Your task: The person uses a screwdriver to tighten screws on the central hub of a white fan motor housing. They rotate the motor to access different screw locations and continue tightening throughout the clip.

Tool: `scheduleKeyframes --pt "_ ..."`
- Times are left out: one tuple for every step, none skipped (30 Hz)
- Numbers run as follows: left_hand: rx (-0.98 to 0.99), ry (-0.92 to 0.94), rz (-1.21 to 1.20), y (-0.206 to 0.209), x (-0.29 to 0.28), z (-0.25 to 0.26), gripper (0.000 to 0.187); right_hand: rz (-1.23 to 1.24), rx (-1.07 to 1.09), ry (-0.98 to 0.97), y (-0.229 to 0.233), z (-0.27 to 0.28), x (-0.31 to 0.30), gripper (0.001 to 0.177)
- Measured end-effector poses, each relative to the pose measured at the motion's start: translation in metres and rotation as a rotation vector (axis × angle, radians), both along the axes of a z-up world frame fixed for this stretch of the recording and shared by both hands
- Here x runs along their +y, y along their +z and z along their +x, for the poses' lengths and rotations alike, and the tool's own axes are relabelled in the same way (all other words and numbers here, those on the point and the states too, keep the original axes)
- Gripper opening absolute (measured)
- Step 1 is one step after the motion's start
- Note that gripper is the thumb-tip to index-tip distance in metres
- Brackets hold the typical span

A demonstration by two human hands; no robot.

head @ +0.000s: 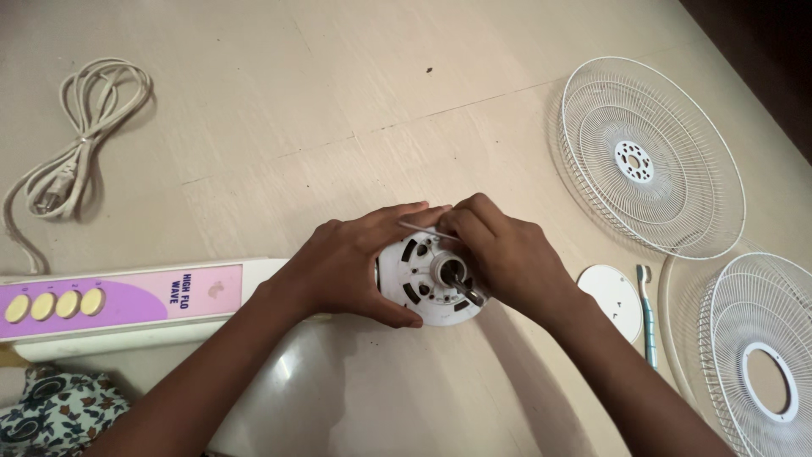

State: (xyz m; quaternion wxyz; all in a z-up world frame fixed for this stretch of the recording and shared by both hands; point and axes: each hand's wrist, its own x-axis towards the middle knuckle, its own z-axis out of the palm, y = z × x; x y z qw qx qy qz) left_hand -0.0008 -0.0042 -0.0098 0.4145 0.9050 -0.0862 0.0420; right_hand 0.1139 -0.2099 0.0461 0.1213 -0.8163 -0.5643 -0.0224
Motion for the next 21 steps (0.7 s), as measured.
scheduleKeyframes --pt "0.002 -0.005 -0.009 0.0 0.001 0.0 0.111 0.022 0.036 0.007 0.0 0.001 0.0 0.026" --pt "0.003 -0.011 -0.019 0.001 0.0 0.0 0.111 0.042 0.072 0.014 0.001 0.002 -0.001 0.025" --pt "0.005 -0.017 -0.03 0.001 0.0 0.0 0.11 0.062 0.108 0.02 0.002 0.002 -0.002 0.024" --pt "0.022 -0.012 -0.033 0.002 -0.001 0.0 0.115 0.051 0.212 -0.059 0.003 0.003 -0.002 0.019" --pt "0.039 -0.007 -0.037 0.003 -0.002 0.0 0.12 0.039 0.316 -0.139 0.005 0.003 -0.003 0.014" --pt "0.056 -0.002 -0.04 0.005 -0.002 0.0 0.125 0.026 0.42 -0.218 0.008 0.004 -0.004 0.01" --pt "0.049 -0.002 -0.047 0.006 -0.002 -0.001 0.125 0.05 0.395 -0.204 0.01 0.003 -0.005 0.01" --pt "0.041 -0.002 -0.055 0.007 -0.002 -0.002 0.125 0.075 0.369 -0.191 0.013 0.002 -0.007 0.011" --pt "0.034 -0.001 -0.062 0.008 -0.002 -0.003 0.125 0.099 0.343 -0.177 0.015 0.0 -0.008 0.012" --pt "-0.006 -0.01 -0.075 0.009 -0.001 -0.003 0.124 0.129 0.262 -0.113 0.016 -0.003 -0.01 0.016" --pt "-0.045 -0.019 -0.088 0.009 -0.001 -0.003 0.124 0.158 0.181 -0.05 0.017 -0.006 -0.011 0.02" --pt "-0.085 -0.026 -0.1 0.01 -0.001 -0.004 0.124 0.187 0.1 0.015 0.018 -0.008 -0.012 0.025" --pt "-0.061 -0.025 -0.102 0.01 -0.001 -0.004 0.124 0.137 0.077 -0.005 0.018 -0.009 -0.011 0.024" --pt "-0.037 -0.027 -0.104 0.01 -0.001 -0.004 0.125 0.086 0.053 -0.028 0.019 -0.01 -0.01 0.023" --pt "-0.014 -0.029 -0.106 0.01 -0.002 -0.004 0.126 0.036 0.03 -0.051 0.021 -0.011 -0.01 0.022" --pt "0.0 -0.03 -0.105 0.01 -0.002 -0.004 0.126 0.002 0.02 0.001 0.023 -0.01 -0.009 0.022" --pt "0.014 -0.032 -0.103 0.01 -0.002 -0.005 0.126 -0.032 0.009 0.052 0.026 -0.007 -0.007 0.022" --pt "0.027 -0.034 -0.101 0.01 -0.002 -0.005 0.126 -0.065 -0.001 0.103 0.029 -0.004 -0.004 0.022" --pt "0.001 -0.036 -0.103 0.01 -0.002 -0.004 0.126 -0.111 -0.018 0.119 0.032 -0.001 -0.002 0.024" --pt "-0.026 -0.038 -0.106 0.01 -0.001 -0.004 0.126 -0.159 -0.035 0.136 0.035 0.002 0.001 0.025" --pt "-0.052 -0.04 -0.109 0.01 -0.001 -0.004 0.126 -0.206 -0.051 0.153 0.037 0.004 0.003 0.026"
